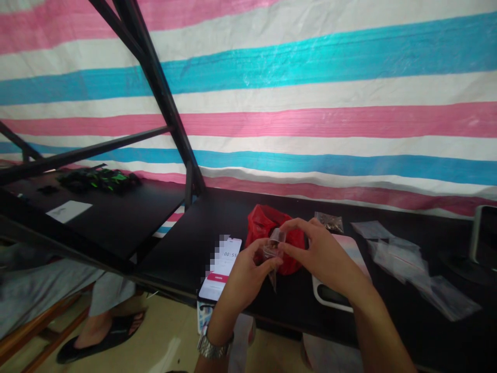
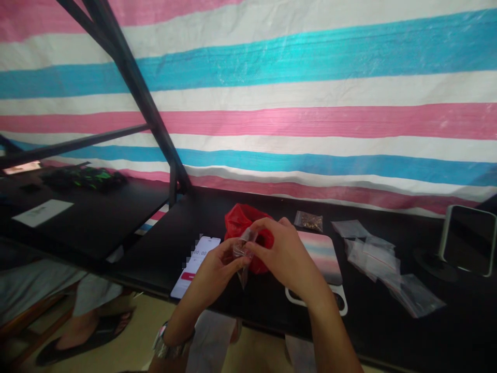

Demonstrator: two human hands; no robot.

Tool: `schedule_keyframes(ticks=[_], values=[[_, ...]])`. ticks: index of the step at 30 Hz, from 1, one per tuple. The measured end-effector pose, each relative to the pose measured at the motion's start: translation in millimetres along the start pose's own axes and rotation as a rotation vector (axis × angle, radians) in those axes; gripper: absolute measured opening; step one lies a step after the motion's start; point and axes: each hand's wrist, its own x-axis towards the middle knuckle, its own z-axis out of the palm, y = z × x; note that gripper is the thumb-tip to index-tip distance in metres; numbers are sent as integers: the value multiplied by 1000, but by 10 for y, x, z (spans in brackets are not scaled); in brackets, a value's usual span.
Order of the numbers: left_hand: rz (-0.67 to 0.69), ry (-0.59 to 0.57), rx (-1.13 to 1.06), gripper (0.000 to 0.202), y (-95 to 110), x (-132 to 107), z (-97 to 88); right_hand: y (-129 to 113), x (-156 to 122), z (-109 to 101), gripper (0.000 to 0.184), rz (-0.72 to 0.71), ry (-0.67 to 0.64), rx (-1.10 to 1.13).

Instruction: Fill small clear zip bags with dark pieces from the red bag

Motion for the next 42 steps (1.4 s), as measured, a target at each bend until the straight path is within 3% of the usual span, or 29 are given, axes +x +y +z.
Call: schedule_keyframes(ticks=[6,12,15,19,23,27,33,39,42], values=[[21,-30,-32,41,0,-4,-3,-72,-59,67,36,-109,68,-160],[7,-8,-14,42,6,-39,-64,-36,2,9,28,-117,127,-138],[-21,-54,23,35,21,-78,-154,95,87,36,21,-69,177,-254],[-84,-178,111,34,33,-131,-268,316,197,244,9,38,12,-440],[-95,-154,131,31,42,-140,-269,416,268,510,12,43,-17,-497],[-76,-103,72,34,15,-90,-205,406,291,630,13,64,-12,-445],[-53,-21,-99,54,-66,22,-125,329,266,555,15,106,-123,-350],[-48,8,-119,57,-32,23,-131,419,235,508,10,181,-140,25],[-37,-12,-74,50,1,-9,-165,517,229,434,17,218,-97,151]])
